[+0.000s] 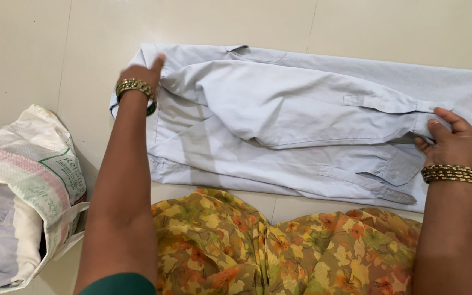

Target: The person folds a light blue button-up shirt by smoothing the fabric, folding the sleeves and sides inward, and placing it into a white bag containing other folded garments.

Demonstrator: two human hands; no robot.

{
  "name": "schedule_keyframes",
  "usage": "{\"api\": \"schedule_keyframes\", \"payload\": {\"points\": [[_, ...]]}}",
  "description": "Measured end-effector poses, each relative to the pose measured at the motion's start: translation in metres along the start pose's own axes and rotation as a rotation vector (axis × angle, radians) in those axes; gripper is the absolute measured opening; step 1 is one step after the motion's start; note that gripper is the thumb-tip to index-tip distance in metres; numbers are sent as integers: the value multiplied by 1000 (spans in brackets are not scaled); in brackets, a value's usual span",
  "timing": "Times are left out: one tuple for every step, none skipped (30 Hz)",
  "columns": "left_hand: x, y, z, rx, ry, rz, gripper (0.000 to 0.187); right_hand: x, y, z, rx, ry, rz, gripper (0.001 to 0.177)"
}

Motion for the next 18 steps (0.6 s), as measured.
{"api": "schedule_keyframes", "payload": {"points": [[-12, 10, 3, -44, -49, 159, 79, 0, 0, 0, -45, 16, 4, 20], [-21, 21, 4, -87, -95, 320, 80, -1, -2, -2, -64, 41, 3, 20], [-23, 26, -2, -108, -21, 332, 73, -1, -2, -4, -82, 65, 2, 21], [-23, 32, -7, -130, 54, 343, 65, 0, -2, -6, -101, 89, 1, 21], [-21, 40, -11, -152, 128, 355, 59, 2, -2, -6, -106, 85, 0, 22], [-17, 45, -13, -240, 144, 308, 50, 3, -2, -8, -112, 82, -2, 23], [-11, 50, -15, -327, 159, 261, 42, 6, -3, -10, -118, 79, -4, 24], [-5, 51, -18, -413, 174, 214, 34, 9, -4, -7, -43, 6, -19, 25], [5, 48, -19, -573, 105, 194, 24, 13, -5, -3, 33, -67, -32, 27], [12, 45, -22, -731, 36, 171, 15, 16, -6, 1, 113, -140, -43, 28], [18, 36, -21, -704, 14, 79, 15, 20, -8, 2, 137, -159, -46, 28], [22, 26, -19, -674, -9, -11, 16, 23, -11, 4, 159, -176, -47, 29], [22, 19, -21, -702, 7, -52, 14, 26, -12, 5, 181, -192, -48, 29], [22, 11, -22, -730, 24, -96, 12, 28, -8, 3, 126, -217, -51, 31], [22, 5, -24, -759, 41, -140, 12, 31, -3, 1, 71, -242, -53, 34], [21, 5, -24, -740, 39, -159, 13, 34, 1, -3, 17, -266, -53, 37], [20, 7, -23, -721, 37, -177, 15, 35, 6, -6, -24, -299, -27, 37], [19, 11, -22, -699, 35, -193, 17, 34, 9, -11, -66, -330, -3, 37]]}}
Point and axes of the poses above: each hand's wrist, its own x-axis towards the middle knuckle, its own y-axis out of the palm, z = x × y, the point moved 7 cm from there along x, towards the middle knuckle, and after that the axes turned 15 degrees about -z, right-handed, at the moved point
